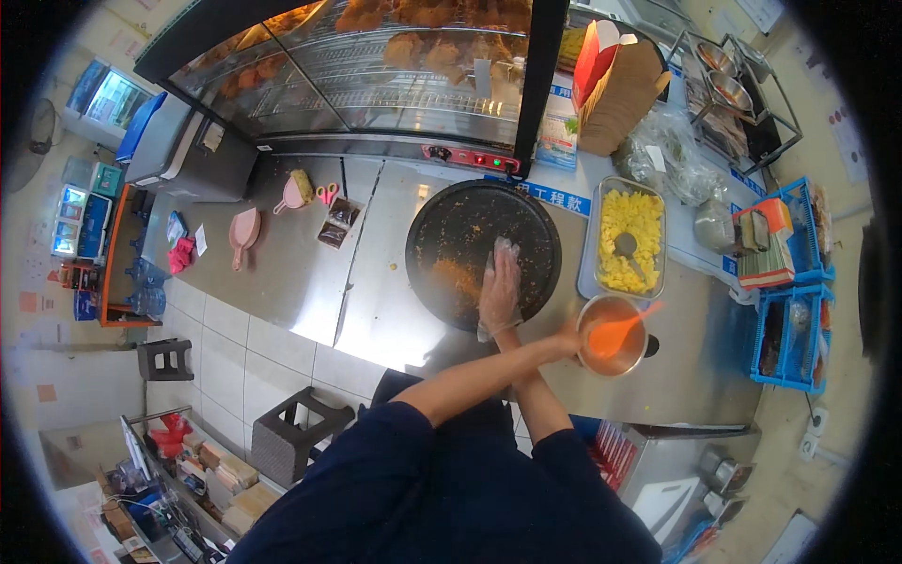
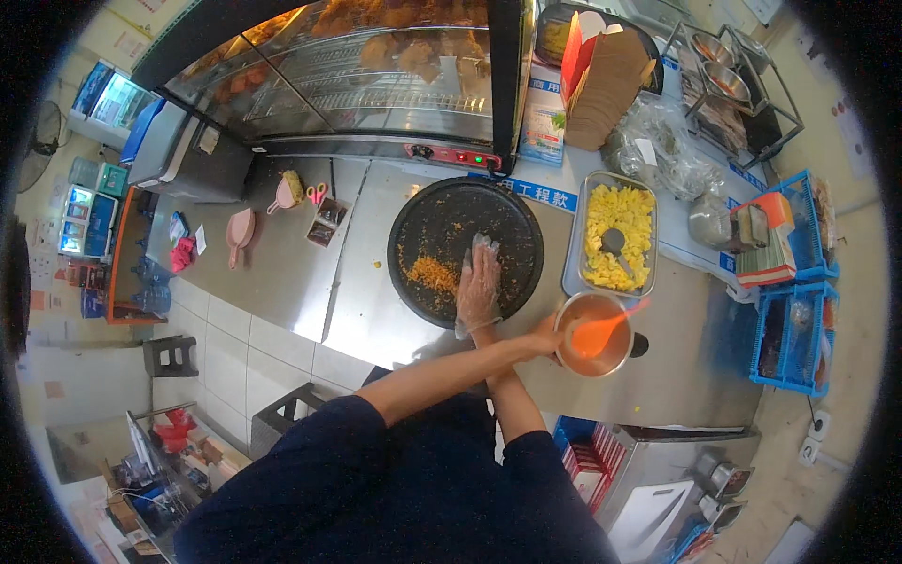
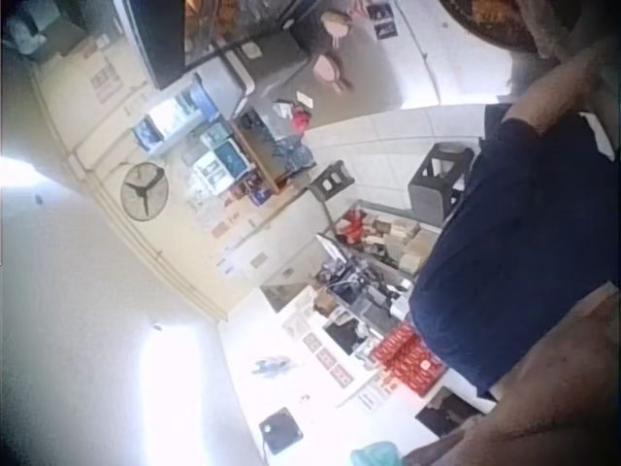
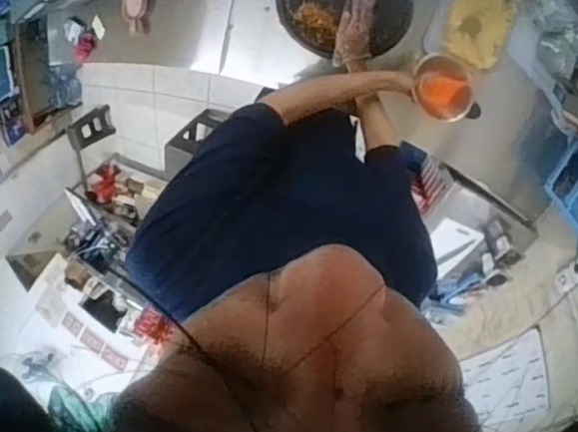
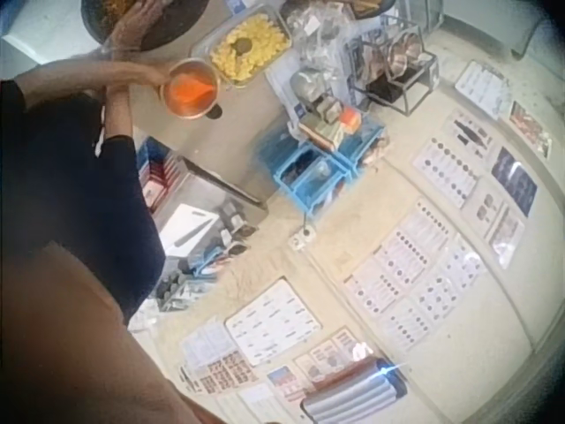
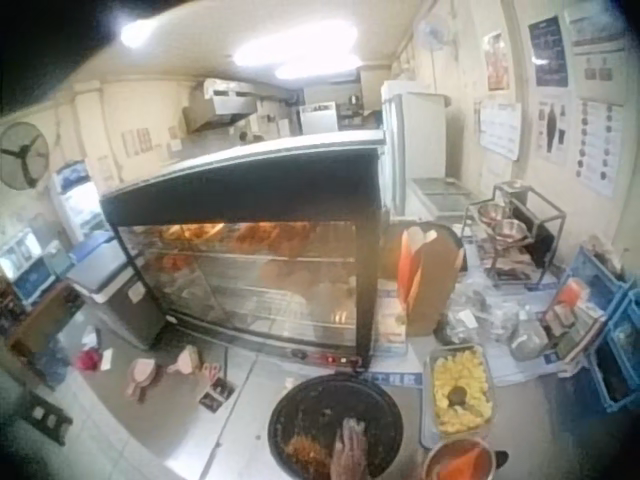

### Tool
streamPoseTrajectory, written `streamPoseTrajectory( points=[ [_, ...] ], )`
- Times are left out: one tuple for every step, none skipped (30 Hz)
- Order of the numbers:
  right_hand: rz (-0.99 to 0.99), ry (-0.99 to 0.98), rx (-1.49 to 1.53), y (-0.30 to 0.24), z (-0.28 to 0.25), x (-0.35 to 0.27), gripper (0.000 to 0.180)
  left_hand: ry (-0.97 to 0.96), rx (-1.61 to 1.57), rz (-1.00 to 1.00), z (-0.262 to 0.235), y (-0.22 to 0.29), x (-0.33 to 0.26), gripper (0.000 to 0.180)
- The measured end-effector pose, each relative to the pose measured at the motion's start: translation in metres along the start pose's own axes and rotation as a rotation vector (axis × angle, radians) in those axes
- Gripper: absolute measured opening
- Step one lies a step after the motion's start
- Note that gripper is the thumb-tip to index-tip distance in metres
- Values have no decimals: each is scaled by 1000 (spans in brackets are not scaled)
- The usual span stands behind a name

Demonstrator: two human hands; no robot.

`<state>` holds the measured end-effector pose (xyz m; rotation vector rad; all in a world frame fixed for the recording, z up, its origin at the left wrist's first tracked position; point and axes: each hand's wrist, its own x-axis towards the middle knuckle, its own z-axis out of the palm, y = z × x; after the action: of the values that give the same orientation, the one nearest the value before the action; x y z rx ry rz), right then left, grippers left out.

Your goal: The person clears food debris from a large flat griddle into a pink scoop by hand and then wipes the surrounding stainless steel counter with a pink cloth.

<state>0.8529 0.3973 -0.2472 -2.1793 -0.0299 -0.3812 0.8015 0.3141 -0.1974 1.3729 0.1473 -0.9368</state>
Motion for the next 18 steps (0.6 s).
streamPoseTrajectory(
  points=[
    [-36,17,-96,12,-11,3,51,-25,39,-52,7,-3,5,58],
    [-64,34,-193,25,-22,3,51,-52,79,-110,15,-7,8,60],
    [-49,36,-200,39,-31,7,51,-78,119,-170,21,-11,12,61],
    [-73,-6,-291,39,-36,21,52,-61,114,-170,20,-23,28,61],
    [-121,-48,-379,29,-37,38,53,19,366,-40,15,-34,52,64],
    [-154,-58,-361,17,-37,54,53,106,620,83,10,-46,74,66],
    [-163,-99,-464,39,-42,59,55,82,623,64,22,-46,81,66],
    [-184,-148,-561,56,-45,60,56,95,646,15,31,-38,84,66],
    [-184,-159,-556,69,-47,59,56,123,664,-25,36,-29,86,66],
    [-158,-131,-581,67,-45,65,57,156,650,-18,35,-29,94,66],
    [-135,-103,-606,61,-38,70,58,158,713,-80,32,-28,100,71],
    [-89,-135,-645,58,-31,63,59,149,779,-170,22,-22,97,77],
    [-108,-159,-623,52,-21,53,59,178,762,-188,7,-17,93,77],
    [-69,-125,-575,45,-10,41,59,-14,1005,-178,-6,-10,90,75],
    [-24,-94,-574,59,-10,27,58,-258,1233,-91,0,12,82,73],
    [-13,-74,-542,54,-4,14,58,-355,1324,-19,-1,26,75,70],
    [-7,-53,-511,48,-2,5,57,-394,1346,47,10,47,67,67],
    [-27,-45,-470,32,8,-5,57,-399,1351,113,18,61,63,63]
  ],
)
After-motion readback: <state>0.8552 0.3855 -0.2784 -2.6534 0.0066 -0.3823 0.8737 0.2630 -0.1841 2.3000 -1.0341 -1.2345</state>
